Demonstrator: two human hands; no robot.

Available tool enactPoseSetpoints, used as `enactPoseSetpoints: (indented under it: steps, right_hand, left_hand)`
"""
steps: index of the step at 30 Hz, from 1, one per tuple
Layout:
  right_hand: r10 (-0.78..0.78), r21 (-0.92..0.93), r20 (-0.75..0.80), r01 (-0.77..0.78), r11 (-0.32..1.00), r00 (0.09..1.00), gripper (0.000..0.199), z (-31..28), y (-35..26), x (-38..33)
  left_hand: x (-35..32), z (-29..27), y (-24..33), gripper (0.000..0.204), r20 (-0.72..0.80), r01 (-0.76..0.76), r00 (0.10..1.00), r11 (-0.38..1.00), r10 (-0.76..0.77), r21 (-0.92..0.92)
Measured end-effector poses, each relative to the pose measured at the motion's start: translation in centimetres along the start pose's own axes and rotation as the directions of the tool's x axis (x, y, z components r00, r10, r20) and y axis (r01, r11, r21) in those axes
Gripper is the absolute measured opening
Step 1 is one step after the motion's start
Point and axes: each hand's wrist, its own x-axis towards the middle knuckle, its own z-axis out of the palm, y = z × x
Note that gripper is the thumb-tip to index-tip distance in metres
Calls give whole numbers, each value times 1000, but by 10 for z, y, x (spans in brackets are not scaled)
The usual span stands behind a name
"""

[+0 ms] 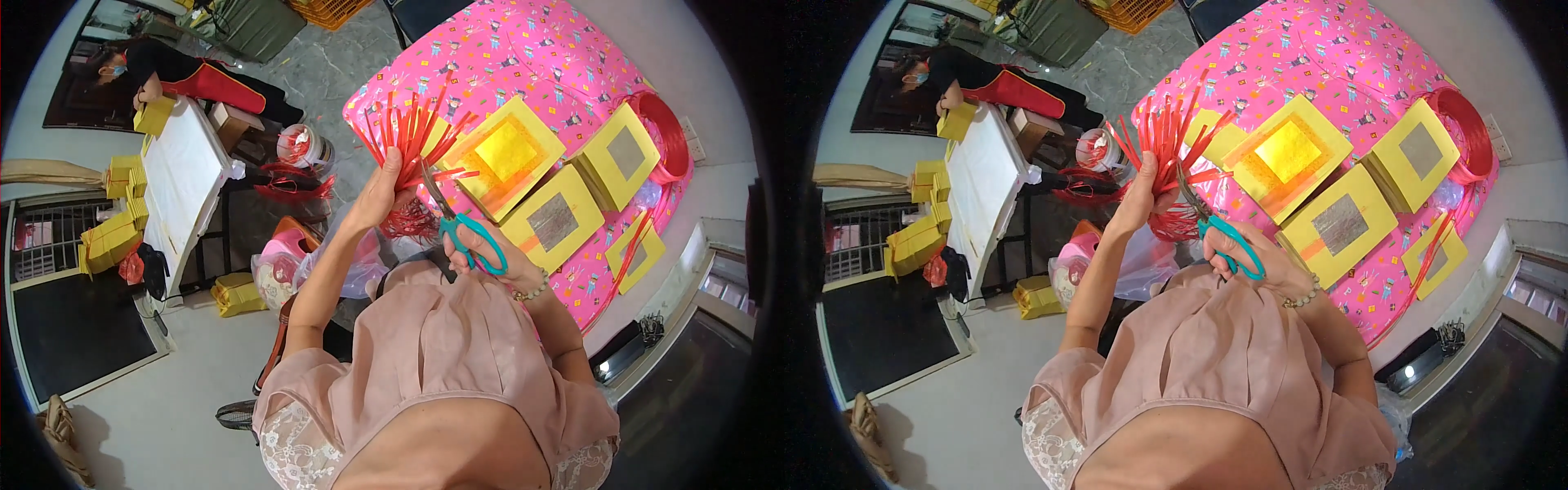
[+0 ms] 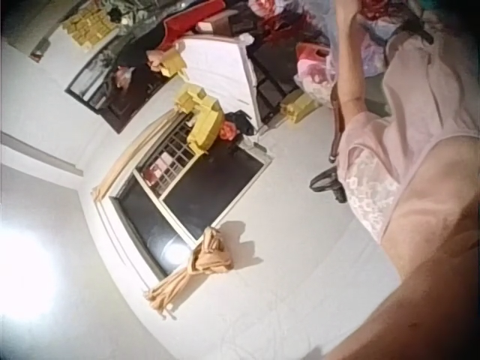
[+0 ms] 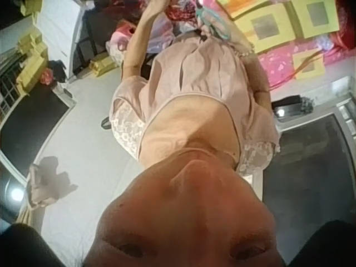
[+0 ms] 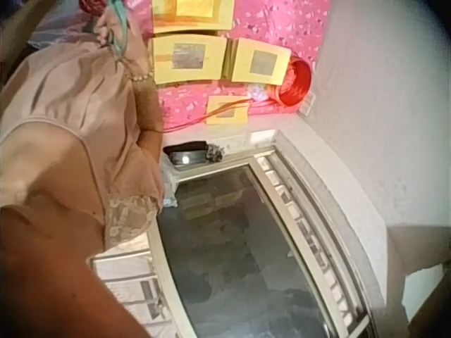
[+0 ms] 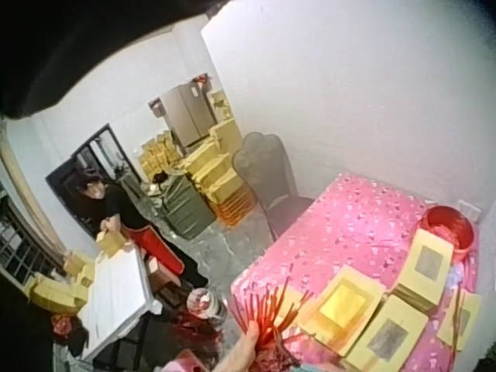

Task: Bundling red plastic/paper strips and preparing yellow joss paper boxes.

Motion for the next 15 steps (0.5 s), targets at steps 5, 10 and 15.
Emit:
enactPoseSetpoints:
  steps: [5,10,15]
  right_hand:
    - [-4,0,23,4,1000,1000,40,2,-2,3]
    - [40,12,27,-40,999,999,41,6,-8,3]
    - [1,106,10,-2,994,1000,42,2,3,5]
  left_hand:
    - [-1,5,6,71,-41,-10,999,1000,10,13]
    - [-2,5,6,72,-33,31,999,999,-31,-11]
    - [-2,6,5,65,-7,-19,1000,1000,19,-2]
